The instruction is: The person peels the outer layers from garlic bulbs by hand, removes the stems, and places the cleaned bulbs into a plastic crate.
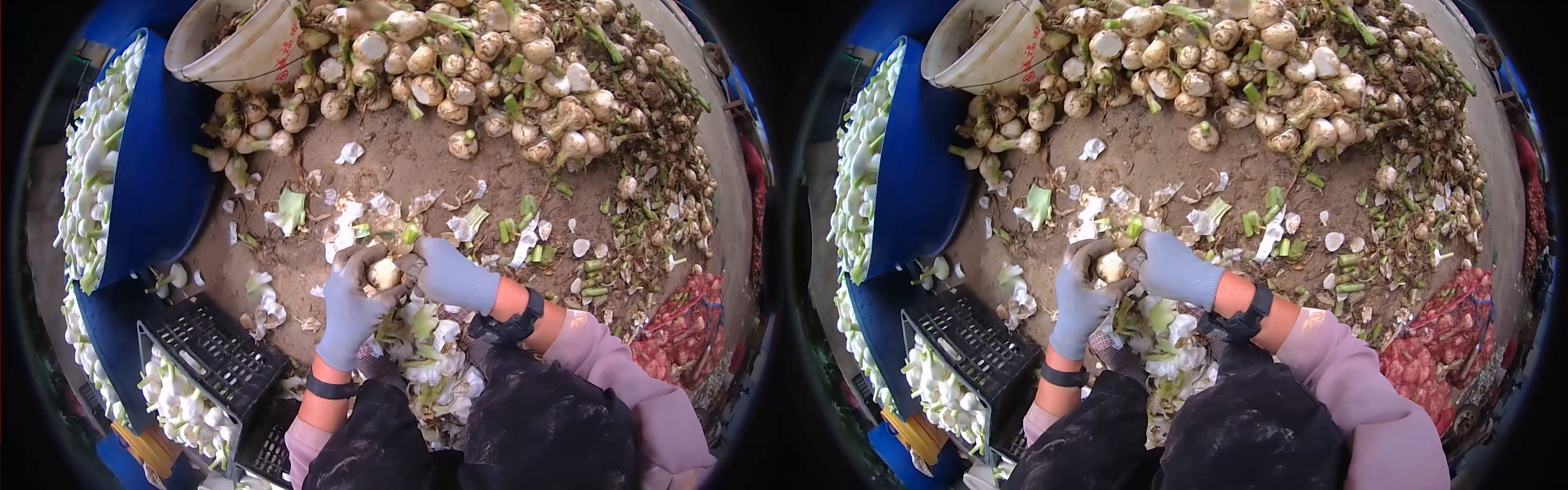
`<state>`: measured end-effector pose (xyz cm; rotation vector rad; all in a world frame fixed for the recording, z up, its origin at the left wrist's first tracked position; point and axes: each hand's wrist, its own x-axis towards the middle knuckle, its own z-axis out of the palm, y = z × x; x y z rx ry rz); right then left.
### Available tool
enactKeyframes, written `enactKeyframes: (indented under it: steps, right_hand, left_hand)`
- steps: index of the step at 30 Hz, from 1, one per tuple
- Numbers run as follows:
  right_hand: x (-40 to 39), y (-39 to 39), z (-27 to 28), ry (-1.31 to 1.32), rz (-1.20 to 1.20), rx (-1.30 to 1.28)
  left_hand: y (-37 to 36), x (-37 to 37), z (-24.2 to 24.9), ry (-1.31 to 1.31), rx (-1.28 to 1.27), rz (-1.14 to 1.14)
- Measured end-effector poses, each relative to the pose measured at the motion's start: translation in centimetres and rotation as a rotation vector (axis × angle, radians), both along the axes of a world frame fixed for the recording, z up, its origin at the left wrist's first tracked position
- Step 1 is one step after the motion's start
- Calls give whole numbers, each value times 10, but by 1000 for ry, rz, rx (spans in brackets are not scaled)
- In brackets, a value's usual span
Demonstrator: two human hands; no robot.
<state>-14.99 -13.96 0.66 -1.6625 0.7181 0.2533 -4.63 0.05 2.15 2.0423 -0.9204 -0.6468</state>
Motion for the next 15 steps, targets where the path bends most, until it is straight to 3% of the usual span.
enactKeyframes:
  steps: [2,3,5,7,9,11,12,14,15]
  right_hand:
    - [-8,5,-4,-27,-47,84]
    - [-9,6,-1,-51,-99,161]
    - [-11,5,-4,-57,-156,251]
    - [-10,0,-2,-134,142,-397]
    - [-11,2,-2,-86,177,-491]
    - [-10,4,-18,-460,-94,-484]
    - [-8,2,-12,-460,-90,-481]
    - [-4,-9,5,-133,-103,183]
    - [-3,-12,2,-132,-105,184]
  left_hand:
    - [10,5,-13,279,-47,9]
    - [11,5,-11,280,-40,12]
    - [11,6,-6,946,-195,262]
    - [14,7,-9,1074,-294,292]
    - [16,6,-10,1479,-444,239]
    - [9,1,-6,1361,-350,297]
    - [8,0,-7,1340,-367,303]
    - [8,-2,-9,1262,-447,211]
    - [9,-3,-11,1263,-444,209]
